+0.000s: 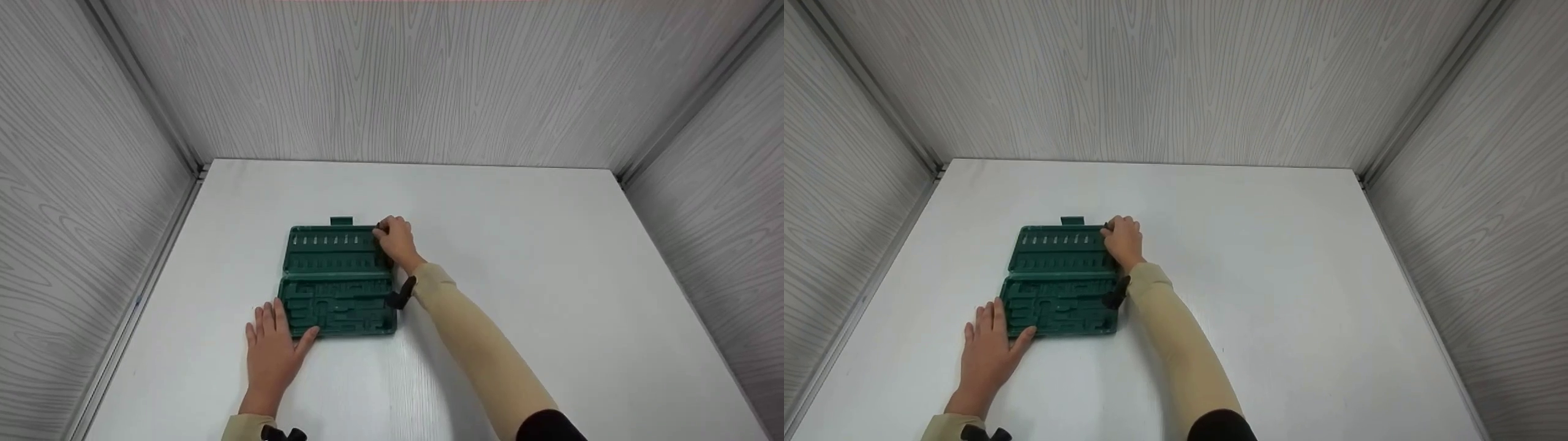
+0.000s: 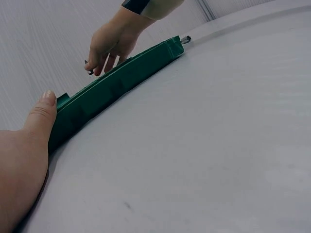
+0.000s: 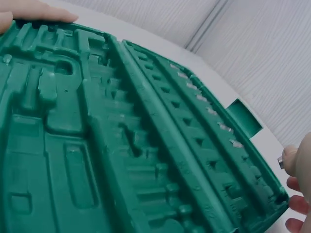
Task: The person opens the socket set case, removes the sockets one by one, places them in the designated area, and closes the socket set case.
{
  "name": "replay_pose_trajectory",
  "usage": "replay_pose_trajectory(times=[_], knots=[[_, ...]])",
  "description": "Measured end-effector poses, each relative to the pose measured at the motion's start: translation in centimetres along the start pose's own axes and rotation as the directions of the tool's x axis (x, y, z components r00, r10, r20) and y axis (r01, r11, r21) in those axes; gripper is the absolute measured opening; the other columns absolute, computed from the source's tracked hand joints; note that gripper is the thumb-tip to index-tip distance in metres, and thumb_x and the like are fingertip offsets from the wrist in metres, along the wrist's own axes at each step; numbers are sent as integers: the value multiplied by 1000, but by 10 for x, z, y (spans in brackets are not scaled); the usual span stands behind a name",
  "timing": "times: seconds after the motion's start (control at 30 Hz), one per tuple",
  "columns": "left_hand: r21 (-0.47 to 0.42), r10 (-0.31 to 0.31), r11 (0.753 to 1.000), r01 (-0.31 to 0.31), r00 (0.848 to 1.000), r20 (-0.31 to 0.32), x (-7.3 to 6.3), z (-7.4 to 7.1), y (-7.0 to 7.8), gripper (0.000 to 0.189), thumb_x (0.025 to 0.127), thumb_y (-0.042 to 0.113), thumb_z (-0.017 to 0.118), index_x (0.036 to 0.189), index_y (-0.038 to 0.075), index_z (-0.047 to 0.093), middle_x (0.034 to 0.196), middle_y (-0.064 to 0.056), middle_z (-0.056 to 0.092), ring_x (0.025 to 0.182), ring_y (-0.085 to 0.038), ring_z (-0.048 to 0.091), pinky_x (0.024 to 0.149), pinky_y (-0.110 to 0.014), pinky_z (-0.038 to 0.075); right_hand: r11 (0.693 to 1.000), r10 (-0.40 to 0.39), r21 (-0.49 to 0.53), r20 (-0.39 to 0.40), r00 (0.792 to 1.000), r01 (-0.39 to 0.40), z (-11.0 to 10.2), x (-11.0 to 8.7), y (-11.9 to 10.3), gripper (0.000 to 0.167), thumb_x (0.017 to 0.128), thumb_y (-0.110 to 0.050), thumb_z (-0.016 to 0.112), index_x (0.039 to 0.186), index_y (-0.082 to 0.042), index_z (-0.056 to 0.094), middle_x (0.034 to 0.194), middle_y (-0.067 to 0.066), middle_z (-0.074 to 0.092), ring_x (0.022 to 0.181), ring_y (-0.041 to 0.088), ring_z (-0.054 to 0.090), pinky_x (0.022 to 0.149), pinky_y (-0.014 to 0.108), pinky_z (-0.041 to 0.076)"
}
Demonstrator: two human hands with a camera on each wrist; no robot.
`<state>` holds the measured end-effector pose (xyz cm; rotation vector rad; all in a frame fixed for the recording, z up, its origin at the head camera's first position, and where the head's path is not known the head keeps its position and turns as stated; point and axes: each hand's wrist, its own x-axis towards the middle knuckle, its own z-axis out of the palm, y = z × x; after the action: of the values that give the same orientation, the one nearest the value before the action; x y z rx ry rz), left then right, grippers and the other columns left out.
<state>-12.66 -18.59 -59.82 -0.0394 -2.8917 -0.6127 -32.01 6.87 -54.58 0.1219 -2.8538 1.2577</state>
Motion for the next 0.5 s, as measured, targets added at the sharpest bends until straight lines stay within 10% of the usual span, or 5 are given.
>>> replay_pose_trajectory(times=[0.5], knots=[[-8,4,1000,-4,1000,-7,1,3,-1,99,85,67,45,146,-5,15,146,-31,20,136,-44,12,105,-59,7,978,50,204,17,999,-53,-23,-24,3,20,92,-22,60,101,-5,60,99,7,59,87,18,54,72,30,46]])
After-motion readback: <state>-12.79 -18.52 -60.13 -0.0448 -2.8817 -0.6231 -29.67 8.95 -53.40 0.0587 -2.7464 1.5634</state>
